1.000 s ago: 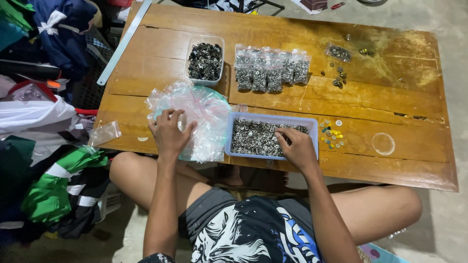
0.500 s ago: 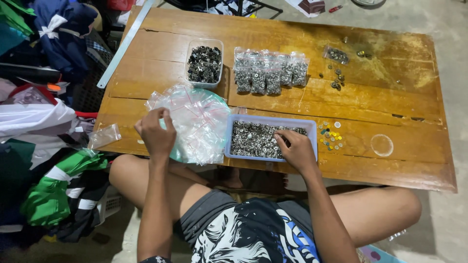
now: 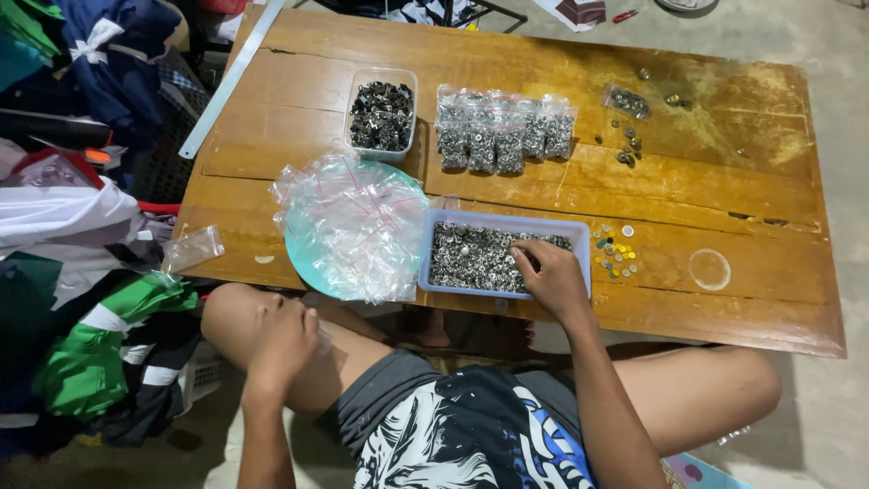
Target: The person sits cross-legged at a wooden table and sorts small metal parts from a blue tray into small plastic bags. They repeatedly scoop parts with their hands, place them into bags, and set the filled bags aside on the table.
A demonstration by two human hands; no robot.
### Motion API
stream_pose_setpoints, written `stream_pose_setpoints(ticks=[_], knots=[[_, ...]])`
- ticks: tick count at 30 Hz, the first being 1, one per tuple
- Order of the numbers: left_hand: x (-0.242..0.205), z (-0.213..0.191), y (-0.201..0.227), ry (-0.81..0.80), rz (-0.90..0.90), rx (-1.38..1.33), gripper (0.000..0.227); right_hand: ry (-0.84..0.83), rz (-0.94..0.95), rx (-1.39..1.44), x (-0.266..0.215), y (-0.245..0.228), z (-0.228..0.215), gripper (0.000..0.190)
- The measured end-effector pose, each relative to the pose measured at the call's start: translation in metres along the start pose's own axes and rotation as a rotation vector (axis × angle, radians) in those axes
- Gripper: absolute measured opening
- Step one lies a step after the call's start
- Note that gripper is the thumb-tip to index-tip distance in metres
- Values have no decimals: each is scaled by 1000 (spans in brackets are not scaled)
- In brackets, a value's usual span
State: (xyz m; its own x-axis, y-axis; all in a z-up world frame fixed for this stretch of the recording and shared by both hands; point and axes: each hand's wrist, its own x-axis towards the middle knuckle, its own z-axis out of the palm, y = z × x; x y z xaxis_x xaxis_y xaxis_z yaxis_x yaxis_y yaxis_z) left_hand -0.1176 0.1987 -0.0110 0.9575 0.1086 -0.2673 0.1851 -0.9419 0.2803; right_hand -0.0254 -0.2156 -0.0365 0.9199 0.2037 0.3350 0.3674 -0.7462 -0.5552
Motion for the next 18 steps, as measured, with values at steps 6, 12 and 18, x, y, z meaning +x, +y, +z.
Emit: stream_pose_setpoints(ticks=[6, 12, 18], knots=[[-29, -30, 45, -355, -173, -122, 39, -96, 66, 29, 2, -4, -5, 22], [-25, -42, 77, -143, 205, -318, 31, -106, 117, 100, 1, -8, -8, 25], [34, 5, 156, 286, 702, -603, 19, -11, 55, 296, 9, -22, -20, 11]])
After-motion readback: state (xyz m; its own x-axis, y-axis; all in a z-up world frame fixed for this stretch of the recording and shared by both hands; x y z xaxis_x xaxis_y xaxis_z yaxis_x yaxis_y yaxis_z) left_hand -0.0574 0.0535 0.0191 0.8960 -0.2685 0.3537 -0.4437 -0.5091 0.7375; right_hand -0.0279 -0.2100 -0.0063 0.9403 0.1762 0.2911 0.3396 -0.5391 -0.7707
